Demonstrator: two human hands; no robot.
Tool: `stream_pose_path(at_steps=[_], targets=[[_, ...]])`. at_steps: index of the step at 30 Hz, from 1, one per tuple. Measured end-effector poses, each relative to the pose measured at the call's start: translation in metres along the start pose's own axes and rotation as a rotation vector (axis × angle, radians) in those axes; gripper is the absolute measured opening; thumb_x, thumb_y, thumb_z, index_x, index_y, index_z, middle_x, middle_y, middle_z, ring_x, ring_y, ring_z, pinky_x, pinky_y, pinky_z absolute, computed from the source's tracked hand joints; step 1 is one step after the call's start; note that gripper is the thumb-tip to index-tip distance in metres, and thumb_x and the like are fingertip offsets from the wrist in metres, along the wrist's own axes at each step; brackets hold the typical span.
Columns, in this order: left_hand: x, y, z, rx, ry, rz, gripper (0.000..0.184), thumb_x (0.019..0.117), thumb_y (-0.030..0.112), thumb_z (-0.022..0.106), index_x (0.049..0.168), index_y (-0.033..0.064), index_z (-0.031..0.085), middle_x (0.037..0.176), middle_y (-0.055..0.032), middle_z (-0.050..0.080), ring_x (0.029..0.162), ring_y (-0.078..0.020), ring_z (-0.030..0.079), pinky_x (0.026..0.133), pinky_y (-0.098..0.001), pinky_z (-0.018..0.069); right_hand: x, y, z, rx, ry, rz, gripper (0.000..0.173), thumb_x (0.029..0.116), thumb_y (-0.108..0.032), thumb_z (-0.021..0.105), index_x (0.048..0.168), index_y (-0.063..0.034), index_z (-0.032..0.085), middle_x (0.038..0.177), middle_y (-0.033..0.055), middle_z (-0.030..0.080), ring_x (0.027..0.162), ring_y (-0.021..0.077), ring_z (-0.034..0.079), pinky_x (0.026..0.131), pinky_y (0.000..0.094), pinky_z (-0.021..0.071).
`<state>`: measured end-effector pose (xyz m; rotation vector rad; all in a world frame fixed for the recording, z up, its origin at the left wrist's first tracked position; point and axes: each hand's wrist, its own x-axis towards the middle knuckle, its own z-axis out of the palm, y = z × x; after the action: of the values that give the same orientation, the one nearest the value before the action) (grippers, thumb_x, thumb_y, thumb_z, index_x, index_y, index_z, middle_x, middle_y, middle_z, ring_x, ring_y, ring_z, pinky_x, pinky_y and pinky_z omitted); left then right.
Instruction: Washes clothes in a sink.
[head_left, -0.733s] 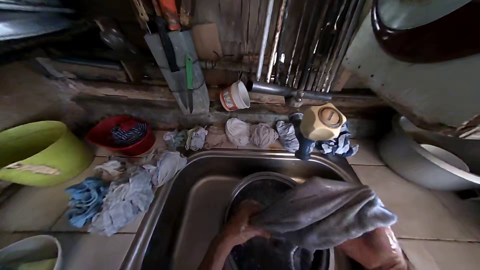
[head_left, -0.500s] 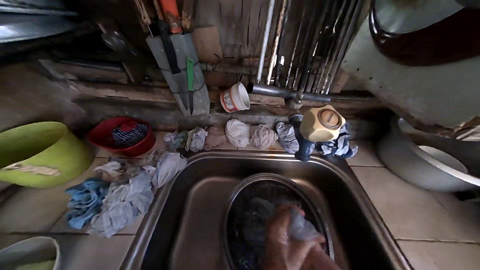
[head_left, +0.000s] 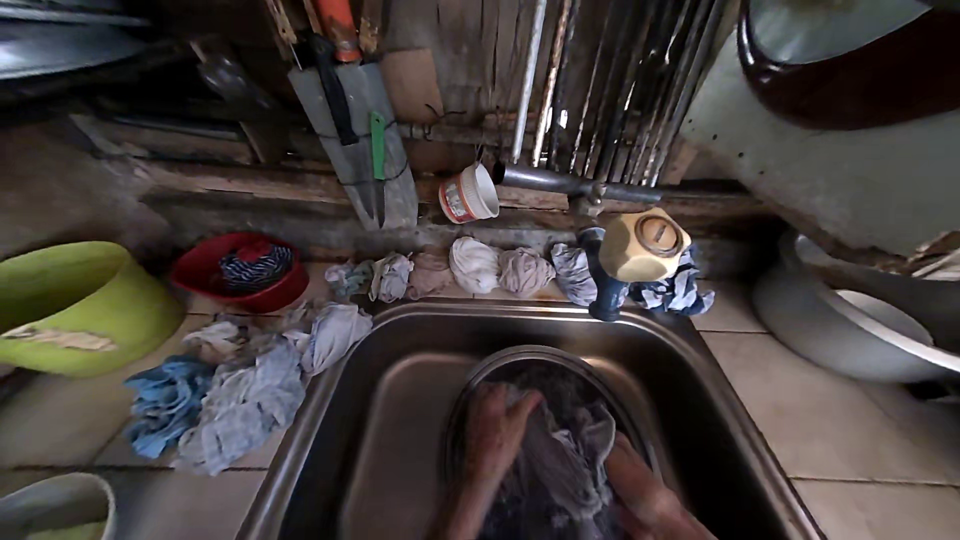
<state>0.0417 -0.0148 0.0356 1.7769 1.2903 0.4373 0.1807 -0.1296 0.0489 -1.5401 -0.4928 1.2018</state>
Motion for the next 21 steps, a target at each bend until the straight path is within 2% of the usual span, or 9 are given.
stream_pose_path(at_steps=[1,3,6,9,12,14,16,19,21], targets=[[0.008,-0.009,-0.011,0.113,-0.091,-0.023,0.06,0.0935,0.053,0.068,0.124,0.0005,0.07,0.141,-0.0201,0.056,0.136,-0.0358,0.048,0.114,-0.0485,0.0389,0.003,-0.002,-0.007,-0.234,-0.003,-0.034,0.026,0.1049,-0.01,0.043,0.122,0.0002,0.06,0.104,0.0069,0.069,0.096,0.0095,0.067,0.087,0.0281,0.0566],[0.005,-0.018,-0.015,0.354,-0.292,0.015,0.066,0.0883,0.056,0.073,0.128,0.0031,0.068,0.151,-0.0196,0.047,0.145,-0.0398,0.038,0.117,-0.0542,0.0351,0.013,-0.004,-0.011,-0.761,-0.101,0.034,0.035,0.1064,-0.011,0.047,0.134,0.0098,0.055,0.131,0.0258,0.061,0.125,0.0317,0.059,0.11,0.0452,0.0444],[-0.004,-0.026,0.009,0.607,-0.47,0.047,0.079,0.0848,0.056,0.077,0.141,0.0045,0.057,0.159,-0.0187,0.039,0.148,-0.0433,0.032,0.113,-0.065,0.0332,0.037,0.025,0.005,-1.242,-0.234,0.148,0.038,0.1049,-0.021,0.051,0.132,0.0043,0.061,0.139,0.0276,0.057,0.128,0.044,0.057,0.106,0.0613,0.0442],[-0.001,-0.037,0.034,0.638,-0.501,-0.025,0.067,0.0957,0.041,0.068,0.15,0.0068,0.048,0.162,-0.0199,0.036,0.149,-0.0439,0.032,0.117,-0.066,0.0284,0.046,0.045,0.014,-1.34,-0.222,0.162,0.037,0.1042,-0.022,0.053,0.133,0.0011,0.06,0.134,0.0258,0.061,0.123,0.0436,0.061,0.1,0.0614,0.0488],[0.004,-0.044,0.053,0.612,-0.423,-0.062,0.059,0.1034,0.027,0.056,0.156,0.0046,0.041,0.163,-0.0211,0.036,0.15,-0.0427,0.034,0.118,-0.0638,0.0297,0.049,0.047,0.014,-1.374,-0.228,0.176,0.048,0.1045,-0.023,0.054,0.145,0.0024,0.051,0.144,0.0295,0.053,0.135,0.0466,0.05,0.111,0.0606,0.0394],[0.005,-0.041,0.051,0.632,-0.427,-0.07,0.067,0.0993,0.026,0.063,0.158,0.0071,0.037,0.163,-0.0205,0.035,0.15,-0.0432,0.033,0.117,-0.0655,0.03,0.055,0.04,0.01,-1.254,-0.241,0.256,0.061,0.1027,-0.025,0.059,0.154,-0.0006,0.04,0.155,0.0273,0.042,0.144,0.0444,0.041,0.117,0.0601,0.0329],[0.008,-0.032,0.031,0.609,-0.494,-0.055,0.068,0.0959,0.024,0.067,0.155,0.0045,0.041,0.162,-0.0233,0.035,0.149,-0.0447,0.034,0.117,-0.0656,0.0306,0.059,0.026,-0.004,-0.868,-0.18,0.22,0.048,0.1047,-0.017,0.056,0.148,0.0015,0.047,0.146,0.0214,0.054,0.137,0.0308,0.051,0.115,0.0457,0.0395],[0.013,-0.049,0.0,0.179,-0.343,0.165,0.067,0.0741,0.047,0.087,0.119,0.0006,0.071,0.147,-0.0221,0.05,0.14,-0.0361,0.044,0.117,-0.051,0.0366,0.042,0.006,-0.028,0.046,-0.121,0.133,0.038,0.109,-0.032,0.039,0.126,-0.0051,0.06,0.101,0.0084,0.07,0.09,0.016,0.069,0.08,0.0362,0.0599],[-0.002,-0.041,-0.004,-0.263,-0.113,0.314,0.062,0.0656,0.039,0.093,0.105,-0.0037,0.072,0.138,-0.0171,0.056,0.133,-0.0237,0.051,0.111,-0.0363,0.0449,0.034,0.006,-0.023,0.416,-0.146,0.168,0.051,0.109,-0.049,0.029,0.112,-0.0111,0.064,0.09,0.0062,0.073,0.081,0.0166,0.071,0.073,0.0381,0.062]])
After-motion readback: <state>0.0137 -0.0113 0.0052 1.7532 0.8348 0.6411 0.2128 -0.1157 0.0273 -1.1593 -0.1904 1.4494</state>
